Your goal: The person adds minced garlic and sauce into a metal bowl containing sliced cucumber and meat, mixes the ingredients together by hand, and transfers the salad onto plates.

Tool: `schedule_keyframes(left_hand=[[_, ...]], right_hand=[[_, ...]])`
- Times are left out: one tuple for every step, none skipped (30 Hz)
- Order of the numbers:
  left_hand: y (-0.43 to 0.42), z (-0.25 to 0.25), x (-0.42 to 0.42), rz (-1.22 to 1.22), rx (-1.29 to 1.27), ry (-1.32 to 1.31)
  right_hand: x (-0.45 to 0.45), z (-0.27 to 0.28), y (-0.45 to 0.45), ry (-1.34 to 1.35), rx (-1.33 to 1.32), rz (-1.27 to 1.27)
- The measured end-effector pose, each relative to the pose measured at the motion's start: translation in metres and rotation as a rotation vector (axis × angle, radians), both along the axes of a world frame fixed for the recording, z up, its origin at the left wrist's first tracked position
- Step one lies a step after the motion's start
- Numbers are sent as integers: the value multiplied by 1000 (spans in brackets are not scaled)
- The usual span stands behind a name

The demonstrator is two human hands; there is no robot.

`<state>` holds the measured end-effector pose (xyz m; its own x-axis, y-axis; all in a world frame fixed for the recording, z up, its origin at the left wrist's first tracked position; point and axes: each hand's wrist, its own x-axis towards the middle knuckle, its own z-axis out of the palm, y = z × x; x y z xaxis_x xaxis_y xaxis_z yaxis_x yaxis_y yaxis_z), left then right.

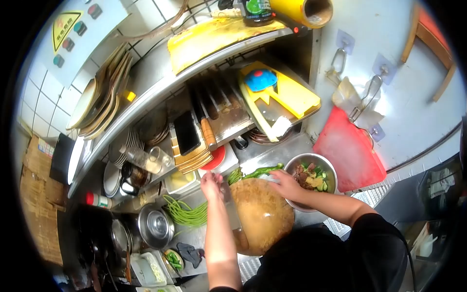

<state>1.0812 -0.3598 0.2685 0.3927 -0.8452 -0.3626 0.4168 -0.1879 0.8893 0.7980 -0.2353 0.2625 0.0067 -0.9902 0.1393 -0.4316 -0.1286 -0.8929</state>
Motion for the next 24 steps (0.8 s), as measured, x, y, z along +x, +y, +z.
schedule_keyframes(left_hand=[[17,-1,-7,-33,-62,-56],[37,-7,-8,-130,-154,-214],[59,-12,-8,-226,-247,-373],[92,2,-15,-260,-302,-686],[124,21,-19,-287,-351,-998],[149,27,-16,-280,-387,-1142],[178,27,-12,-267,-400,-1281],[212,26,-8,-261,-385,-1423],[241,25,-3,-285,-298,-1498],[259,26,-1,-302,-202,-1570],[280,26,0,-324,-93,-1641],[299,25,-2,-359,8,-1687],[307,21,-2,-384,86,-1734],[315,10,1,-419,119,-1708],[324,-6,4,-457,147,-1679],[330,-21,6,-453,141,-1631],[333,-32,6,-450,124,-1584],[332,-35,4,-419,72,-1624],[329,-43,0,-397,51,-1585],[324,-59,-1,-393,88,-1599],[319,-49,-3,-426,99,-1584],[312,-42,-6,-419,140,-1561],[306,-38,-7,-413,178,-1537],[299,-37,-5,-460,206,-1474]], right_hand=[[-19,3,22,57,6,-42],[-37,5,44,114,13,-83],[-53,2,67,86,74,-138],[-67,-4,91,57,135,-193],[-82,-15,114,92,221,-263],[-95,-26,138,133,314,-326],[-106,-46,161,66,380,-434],[-113,-52,177,-127,470,-578],[-118,-60,196,-314,572,-719],[-122,-73,209,-413,635,-832],[-122,-69,211,-455,791,-895],[-121,-65,213,-540,831,-878],[-118,-63,206,-638,851,-862],[-123,-76,202,-771,807,-738],[-130,-88,199,-905,764,-619],[-134,-98,193,-910,712,-592],[-136,-100,187,-840,677,-621],[-144,-109,180,-827,656,-583],[-152,-117,175,-813,634,-544],[-155,-117,172,-821,642,-592],[-156,-117,169,-830,650,-639],[-155,-117,167,-842,653,-687],[-157,-117,167,-852,653,-668],[-161,-119,167,-861,652,-649]])
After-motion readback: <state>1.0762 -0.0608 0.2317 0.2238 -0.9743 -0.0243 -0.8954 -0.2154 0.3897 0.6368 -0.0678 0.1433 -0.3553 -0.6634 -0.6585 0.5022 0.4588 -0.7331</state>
